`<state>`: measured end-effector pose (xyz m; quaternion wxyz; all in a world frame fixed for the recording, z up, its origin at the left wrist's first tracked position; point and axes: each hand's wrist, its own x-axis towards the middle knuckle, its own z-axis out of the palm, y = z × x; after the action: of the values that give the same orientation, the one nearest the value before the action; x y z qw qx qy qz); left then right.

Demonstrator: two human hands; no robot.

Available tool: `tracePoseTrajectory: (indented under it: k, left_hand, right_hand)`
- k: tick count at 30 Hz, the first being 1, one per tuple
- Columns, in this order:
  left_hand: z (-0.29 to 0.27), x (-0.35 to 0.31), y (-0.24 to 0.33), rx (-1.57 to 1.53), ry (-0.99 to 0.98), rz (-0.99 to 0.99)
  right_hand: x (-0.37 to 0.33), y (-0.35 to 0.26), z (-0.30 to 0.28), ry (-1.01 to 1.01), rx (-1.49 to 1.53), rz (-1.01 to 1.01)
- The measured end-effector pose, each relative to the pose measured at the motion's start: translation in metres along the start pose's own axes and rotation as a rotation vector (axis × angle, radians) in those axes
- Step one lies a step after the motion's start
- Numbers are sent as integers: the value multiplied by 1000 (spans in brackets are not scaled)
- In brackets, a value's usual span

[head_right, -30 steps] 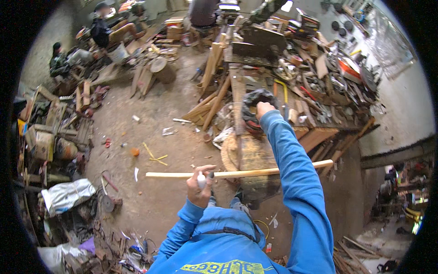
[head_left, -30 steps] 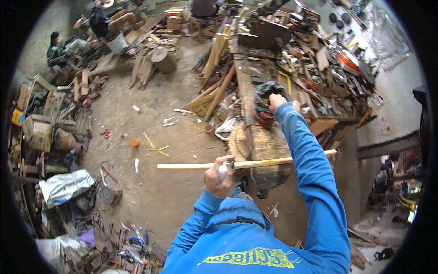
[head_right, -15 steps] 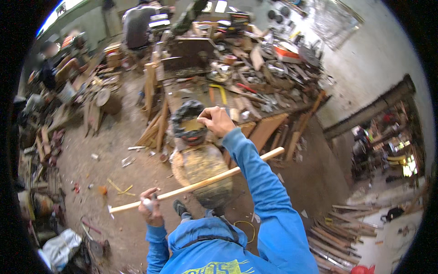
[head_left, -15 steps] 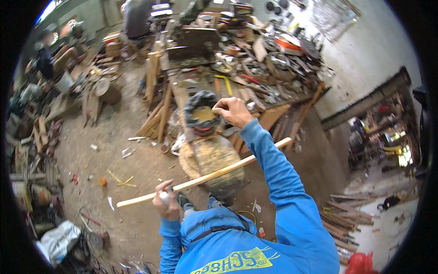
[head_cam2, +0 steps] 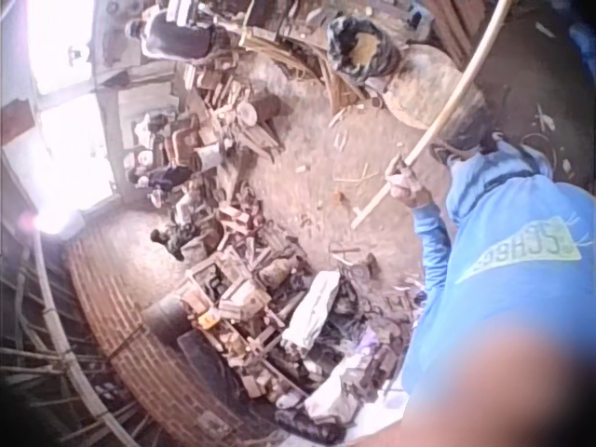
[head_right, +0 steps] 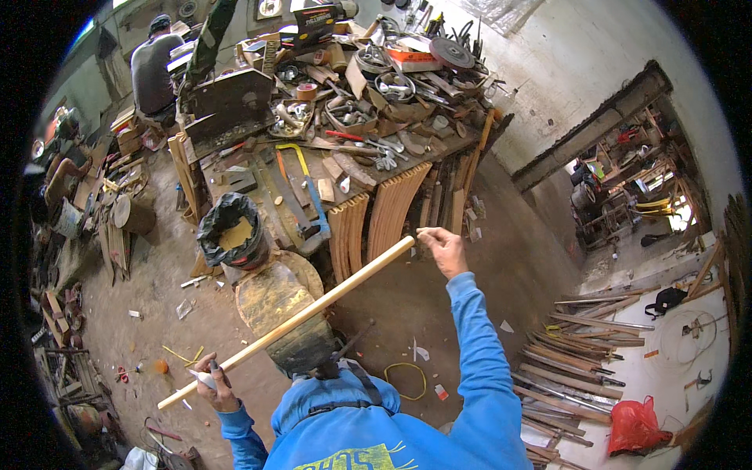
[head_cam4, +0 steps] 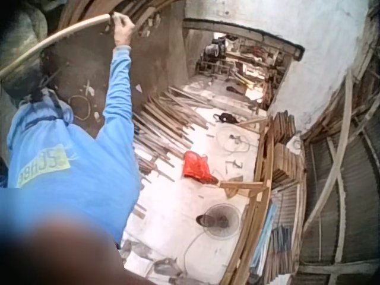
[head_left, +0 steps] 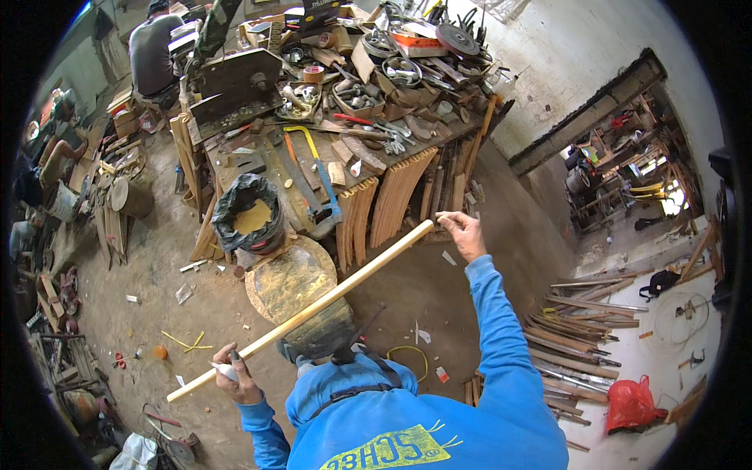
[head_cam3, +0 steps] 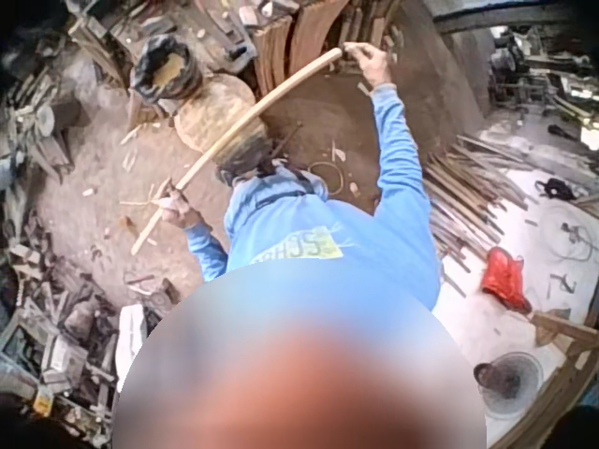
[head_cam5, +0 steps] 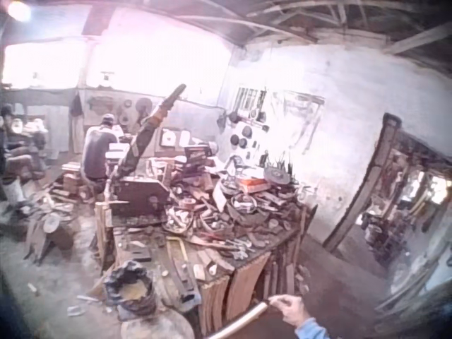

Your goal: The person applies glue from a white bottle to a long wooden dowel, spreading it along the surface with a finger. They rotate the dowel and repeat the application on different sections, then place the dowel on a workbench.

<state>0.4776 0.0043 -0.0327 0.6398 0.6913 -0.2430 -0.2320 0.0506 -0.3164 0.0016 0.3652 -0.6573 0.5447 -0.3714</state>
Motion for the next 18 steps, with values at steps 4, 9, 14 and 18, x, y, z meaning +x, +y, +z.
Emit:
tracePoseTrajectory:
  k: [4, 9, 14, 18]
  left_hand:
    - [12, -8, 0, 47, -59, 17]
    - [8, -12, -2, 25, -31, 13]
    - [0, -12, -3, 36, -2, -7]
    - [1, -12, -4, 16, -12, -17]
  right_hand:
    - [-3, 13, 21, -43, 110, 20]
    - [4, 28, 26, -18, 311, 141]
    - [6, 40, 28, -78, 338, 38]
    - [3, 36, 31, -49, 225, -5]
